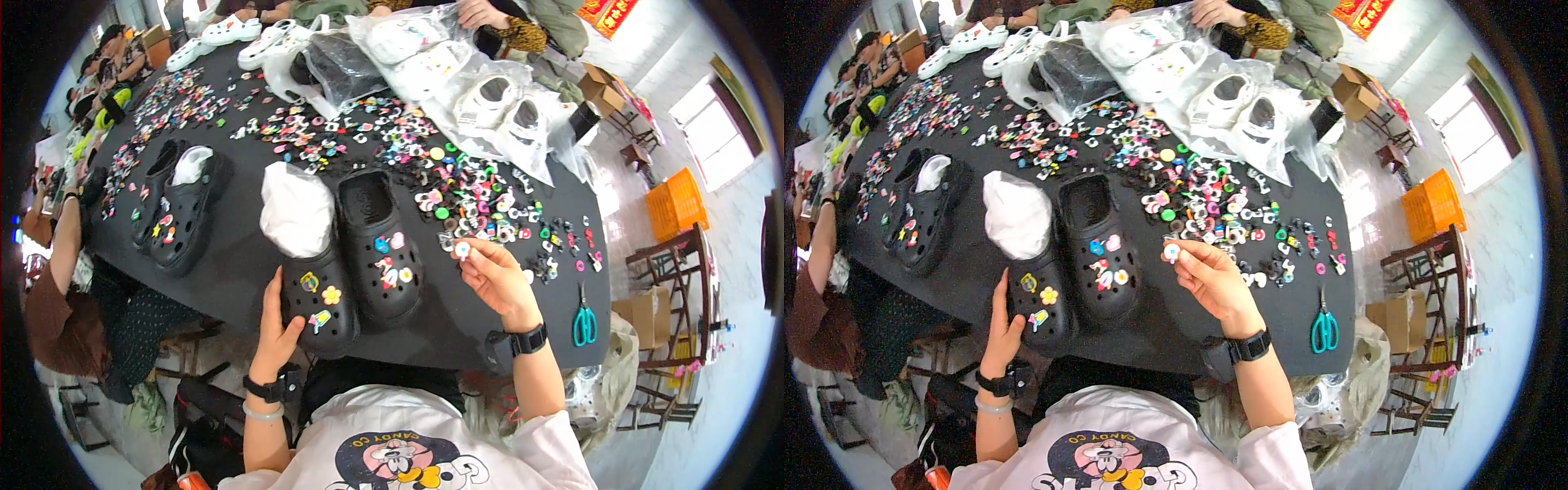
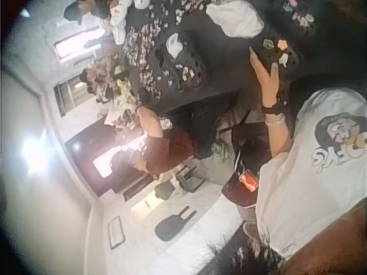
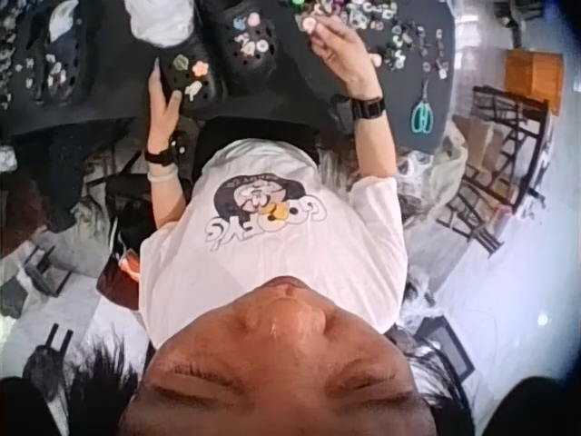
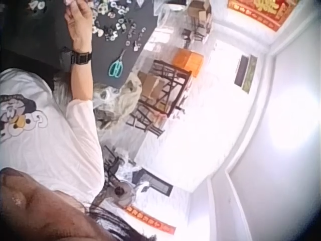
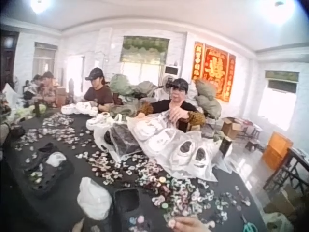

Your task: Decorating foam clogs with charms and bagging them for shipment.

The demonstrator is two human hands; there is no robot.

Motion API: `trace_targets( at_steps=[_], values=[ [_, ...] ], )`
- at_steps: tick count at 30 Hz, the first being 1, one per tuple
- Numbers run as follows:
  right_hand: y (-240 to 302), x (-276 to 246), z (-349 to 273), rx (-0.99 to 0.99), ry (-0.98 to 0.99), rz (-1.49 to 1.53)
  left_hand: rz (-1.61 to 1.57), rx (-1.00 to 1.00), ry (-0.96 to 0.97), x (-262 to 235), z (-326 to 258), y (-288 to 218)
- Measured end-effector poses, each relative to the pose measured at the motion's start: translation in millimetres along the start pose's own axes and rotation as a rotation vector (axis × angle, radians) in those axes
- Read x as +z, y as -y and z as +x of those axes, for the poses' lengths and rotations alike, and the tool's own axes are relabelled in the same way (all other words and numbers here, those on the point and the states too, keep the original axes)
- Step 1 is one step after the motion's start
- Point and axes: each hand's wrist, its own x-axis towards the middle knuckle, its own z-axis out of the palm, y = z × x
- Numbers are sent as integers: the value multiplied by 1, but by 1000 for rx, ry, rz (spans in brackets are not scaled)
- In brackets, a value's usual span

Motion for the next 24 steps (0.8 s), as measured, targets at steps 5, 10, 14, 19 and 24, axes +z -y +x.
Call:
trace_targets(
  at_steps=[5,10,14,19,24],
  values=[
    [-16,44,-17,-35,17,-79,-69,10,-138,4,-2,-5],
    [-46,89,-34,60,45,-429,-22,73,-234,-5,-23,-62],
    [-69,122,-34,131,221,-306,-400,-56,-41,-7,-37,-100],
    [-85,134,-26,149,327,-270,-529,-176,-1,-3,-36,-97],
    [-91,138,-23,144,298,-289,-664,-258,-14,-5,-30,-89]
  ],
)
